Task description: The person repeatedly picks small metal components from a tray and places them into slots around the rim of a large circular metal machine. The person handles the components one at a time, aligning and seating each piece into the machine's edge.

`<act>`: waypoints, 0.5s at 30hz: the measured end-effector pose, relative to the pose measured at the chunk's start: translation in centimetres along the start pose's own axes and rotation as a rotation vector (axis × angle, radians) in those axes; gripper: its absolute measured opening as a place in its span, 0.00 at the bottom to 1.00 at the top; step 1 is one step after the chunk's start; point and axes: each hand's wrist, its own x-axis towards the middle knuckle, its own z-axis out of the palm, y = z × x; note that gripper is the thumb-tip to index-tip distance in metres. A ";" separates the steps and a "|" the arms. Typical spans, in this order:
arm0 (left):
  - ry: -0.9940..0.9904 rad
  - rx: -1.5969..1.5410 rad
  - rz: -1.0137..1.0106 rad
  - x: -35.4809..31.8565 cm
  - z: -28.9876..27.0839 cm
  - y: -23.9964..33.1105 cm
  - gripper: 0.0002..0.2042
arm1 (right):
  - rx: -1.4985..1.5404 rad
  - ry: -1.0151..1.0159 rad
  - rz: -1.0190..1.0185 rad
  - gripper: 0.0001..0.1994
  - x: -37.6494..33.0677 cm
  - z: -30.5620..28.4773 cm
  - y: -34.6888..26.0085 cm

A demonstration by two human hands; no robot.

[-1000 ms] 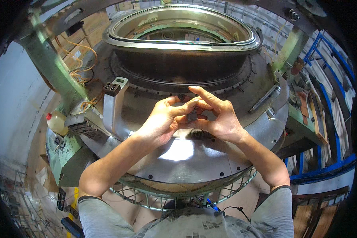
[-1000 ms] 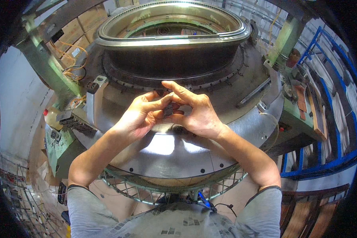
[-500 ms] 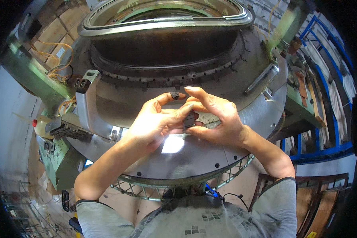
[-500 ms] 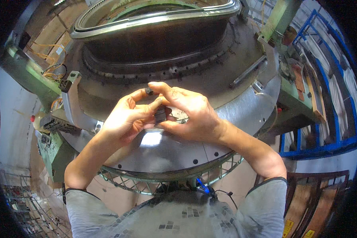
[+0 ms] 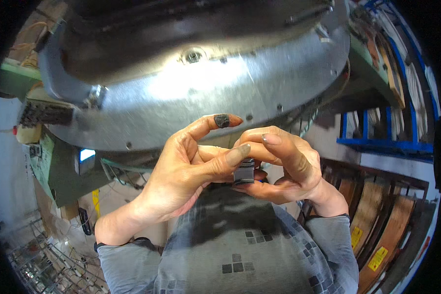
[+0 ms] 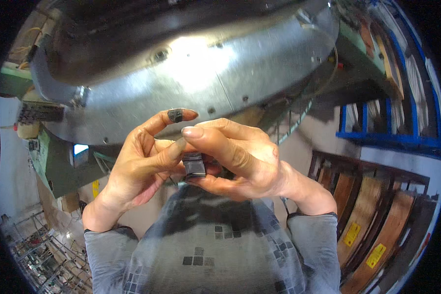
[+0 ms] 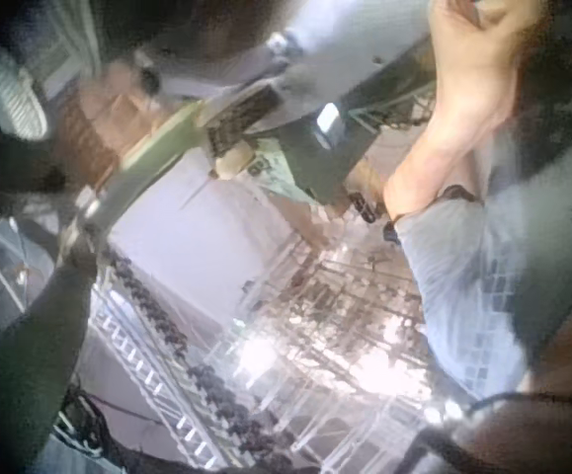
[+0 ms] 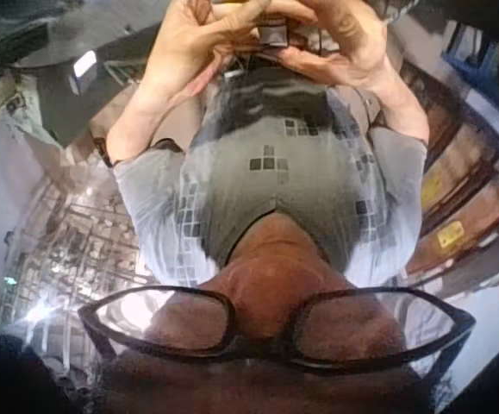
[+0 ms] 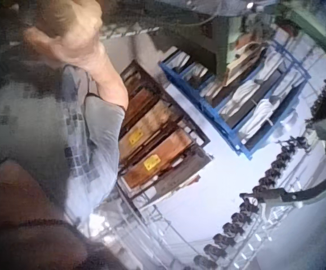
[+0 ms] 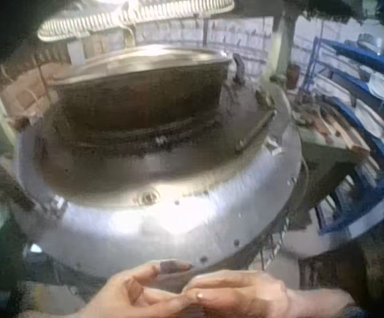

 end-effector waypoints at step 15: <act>0.114 -0.130 -0.069 -2.1 -2.8 -13.0 0.26 | 0.144 -0.040 0.529 0.45 -12.2 2.9 -3.9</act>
